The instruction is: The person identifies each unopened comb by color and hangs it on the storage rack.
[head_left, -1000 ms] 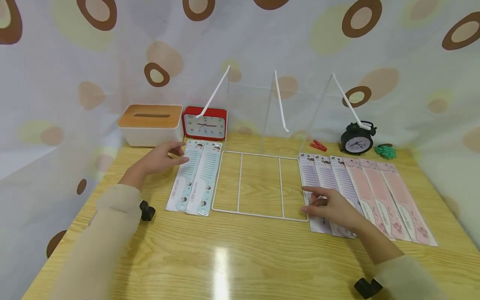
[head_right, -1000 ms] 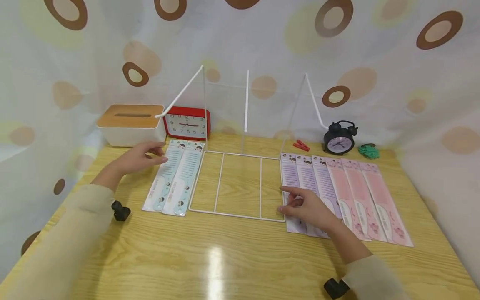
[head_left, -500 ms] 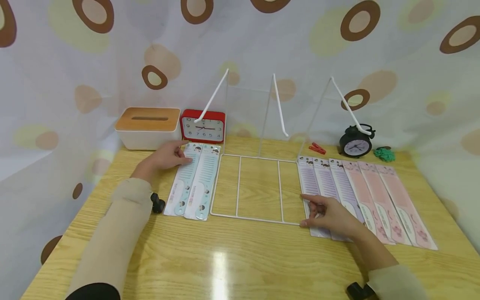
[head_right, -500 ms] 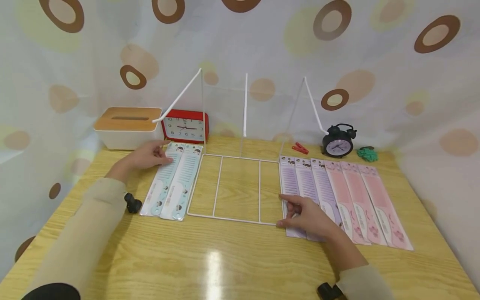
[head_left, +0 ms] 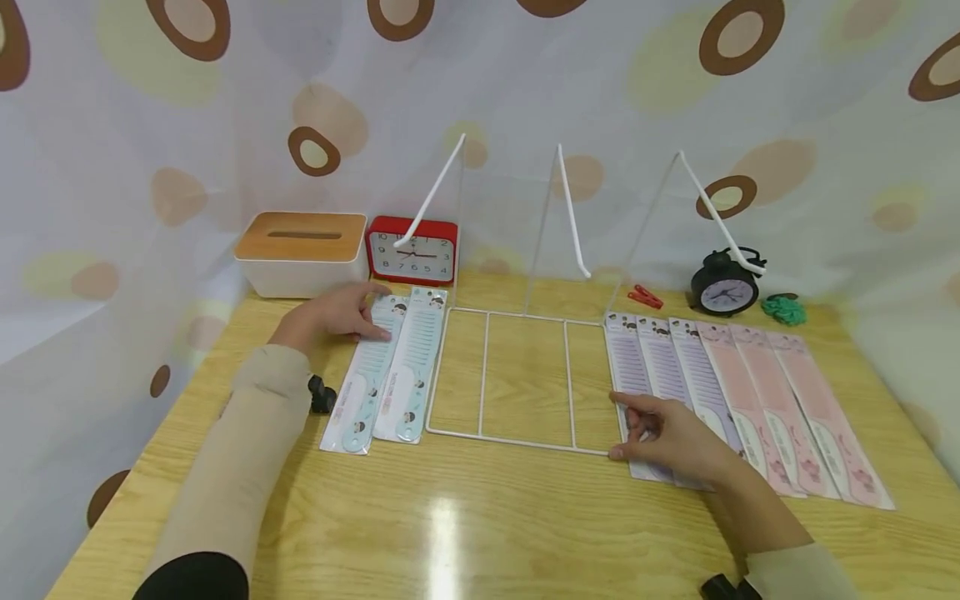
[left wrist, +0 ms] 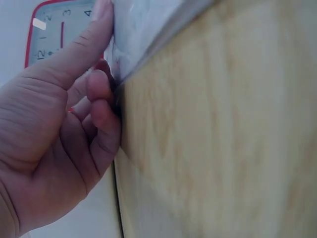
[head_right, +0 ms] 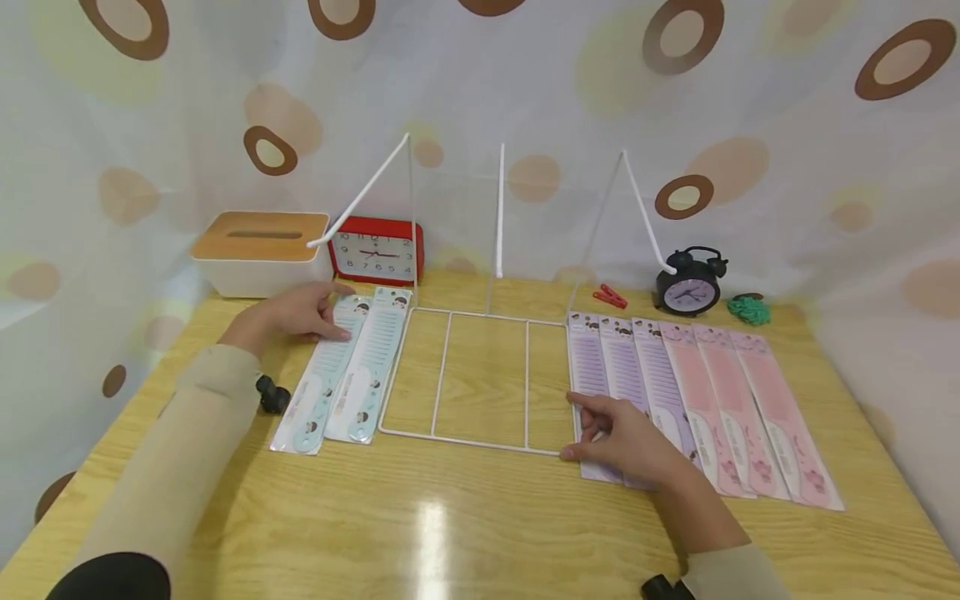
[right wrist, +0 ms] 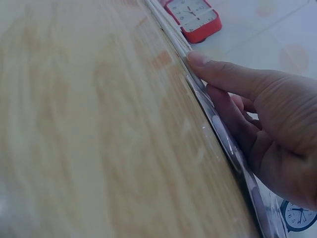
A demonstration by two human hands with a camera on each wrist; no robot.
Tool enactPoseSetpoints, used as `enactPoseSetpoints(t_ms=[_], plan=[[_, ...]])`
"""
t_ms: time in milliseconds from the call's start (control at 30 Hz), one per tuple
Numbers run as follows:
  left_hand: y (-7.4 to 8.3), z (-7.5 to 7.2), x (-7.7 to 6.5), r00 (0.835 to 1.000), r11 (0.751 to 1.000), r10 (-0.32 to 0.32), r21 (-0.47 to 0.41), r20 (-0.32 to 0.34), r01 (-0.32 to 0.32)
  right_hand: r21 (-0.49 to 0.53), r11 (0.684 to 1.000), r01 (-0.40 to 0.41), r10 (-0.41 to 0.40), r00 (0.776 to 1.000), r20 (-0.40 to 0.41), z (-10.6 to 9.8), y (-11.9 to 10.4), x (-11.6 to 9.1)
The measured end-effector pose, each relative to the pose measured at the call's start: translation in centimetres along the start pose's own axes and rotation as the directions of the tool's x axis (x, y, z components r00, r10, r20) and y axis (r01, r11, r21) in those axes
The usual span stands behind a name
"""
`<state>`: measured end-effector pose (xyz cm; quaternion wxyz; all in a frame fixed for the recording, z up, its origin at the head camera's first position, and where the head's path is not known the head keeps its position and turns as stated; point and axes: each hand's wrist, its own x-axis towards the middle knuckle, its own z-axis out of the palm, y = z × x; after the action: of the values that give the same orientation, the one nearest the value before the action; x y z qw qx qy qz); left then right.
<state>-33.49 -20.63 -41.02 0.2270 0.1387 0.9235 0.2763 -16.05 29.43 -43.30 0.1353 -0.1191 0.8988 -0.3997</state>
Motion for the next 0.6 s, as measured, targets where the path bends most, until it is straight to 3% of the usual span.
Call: enactPoseSetpoints(t_ms=[233, 400, 500, 600], plan=[[0.0, 0.4, -1.6, 0.994, 0.999, 0.022, -0.041, -0.110, -0.027, 0.004, 0.998, 0.062, -0.062, 0.996, 0.057, -0.2, -0.2, 0.2], [0.0, 0.8, -3.3, 0.977, 0.997, 0.035, -0.062, -0.209, -0.049, 0.012, 0.999, 0.040, -0.041, 0.996, 0.085, -0.3, -0.6, 0.2], [0.6, 0.4, -4.3, 0.970, 0.994, 0.075, -0.061, -0.231, -0.092, 0.021, 0.999, 0.024, -0.026, 0.995, 0.091, -0.4, -0.8, 0.2], [1.7, -0.7, -5.4, 0.962, 0.979, 0.134, -0.116, -0.237, -0.165, 0.020, 1.000, 0.008, -0.010, 0.996, 0.089, -0.6, -0.8, 0.0]])
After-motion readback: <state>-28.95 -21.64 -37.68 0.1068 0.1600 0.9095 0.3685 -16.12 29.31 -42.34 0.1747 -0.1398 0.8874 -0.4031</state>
